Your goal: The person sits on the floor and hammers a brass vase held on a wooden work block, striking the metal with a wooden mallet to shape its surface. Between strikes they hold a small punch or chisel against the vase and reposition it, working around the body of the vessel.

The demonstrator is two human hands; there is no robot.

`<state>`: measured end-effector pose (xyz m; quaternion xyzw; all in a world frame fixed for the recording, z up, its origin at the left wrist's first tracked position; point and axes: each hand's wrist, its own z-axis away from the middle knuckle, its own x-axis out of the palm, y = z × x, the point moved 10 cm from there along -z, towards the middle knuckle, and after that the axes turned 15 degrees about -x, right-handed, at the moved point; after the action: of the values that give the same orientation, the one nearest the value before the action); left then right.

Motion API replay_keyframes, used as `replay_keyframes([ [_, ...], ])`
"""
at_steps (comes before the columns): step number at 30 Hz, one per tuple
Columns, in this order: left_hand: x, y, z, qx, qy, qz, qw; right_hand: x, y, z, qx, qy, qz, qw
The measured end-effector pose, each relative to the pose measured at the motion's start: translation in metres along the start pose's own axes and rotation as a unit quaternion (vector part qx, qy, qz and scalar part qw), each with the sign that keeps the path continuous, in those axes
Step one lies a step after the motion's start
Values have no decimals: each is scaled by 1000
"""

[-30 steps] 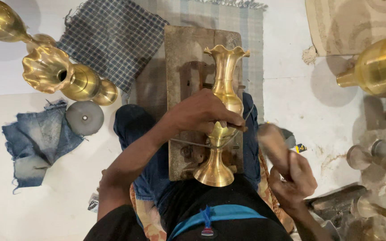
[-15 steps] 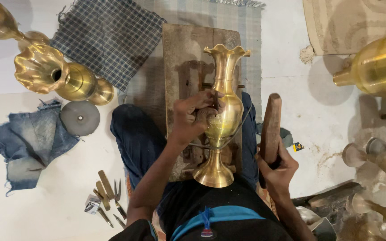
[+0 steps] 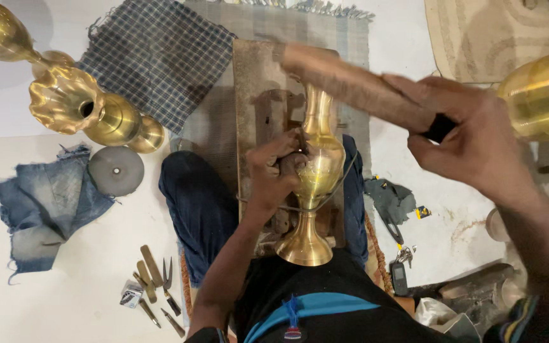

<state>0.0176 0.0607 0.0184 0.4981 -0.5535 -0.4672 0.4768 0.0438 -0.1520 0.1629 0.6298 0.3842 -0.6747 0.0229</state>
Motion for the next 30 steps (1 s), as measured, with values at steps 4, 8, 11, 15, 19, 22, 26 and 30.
replay_keyframes([
  [4, -3, -13, 7, -73, 55, 29, 995, 16, -28, -34, -47, -196, 206, 958],
  [8, -1, -11, 12, -71, 70, 25, 995, 16, -59, -56, -115, -157, 186, 963],
  [11, -6, -10, 23, -72, 124, 57, 988, 12, -65, -63, -103, -124, 105, 981],
  [15, -6, -5, 32, -47, 141, 66, 987, 32, -52, -60, -63, -309, 329, 890],
  [19, -8, -17, 35, -76, 172, 107, 976, 29, -61, -72, -52, -280, 302, 910],
  [22, -5, -37, 36, -147, 161, 210, 953, 31, -74, -75, -116, -268, 339, 894],
  [26, -1, -30, 39, -113, 161, 185, 963, 34, -76, -77, -128, -201, 256, 937],
  [30, -2, -26, 42, -90, 175, 179, 964, 27, -83, -79, -162, -125, 165, 965],
])
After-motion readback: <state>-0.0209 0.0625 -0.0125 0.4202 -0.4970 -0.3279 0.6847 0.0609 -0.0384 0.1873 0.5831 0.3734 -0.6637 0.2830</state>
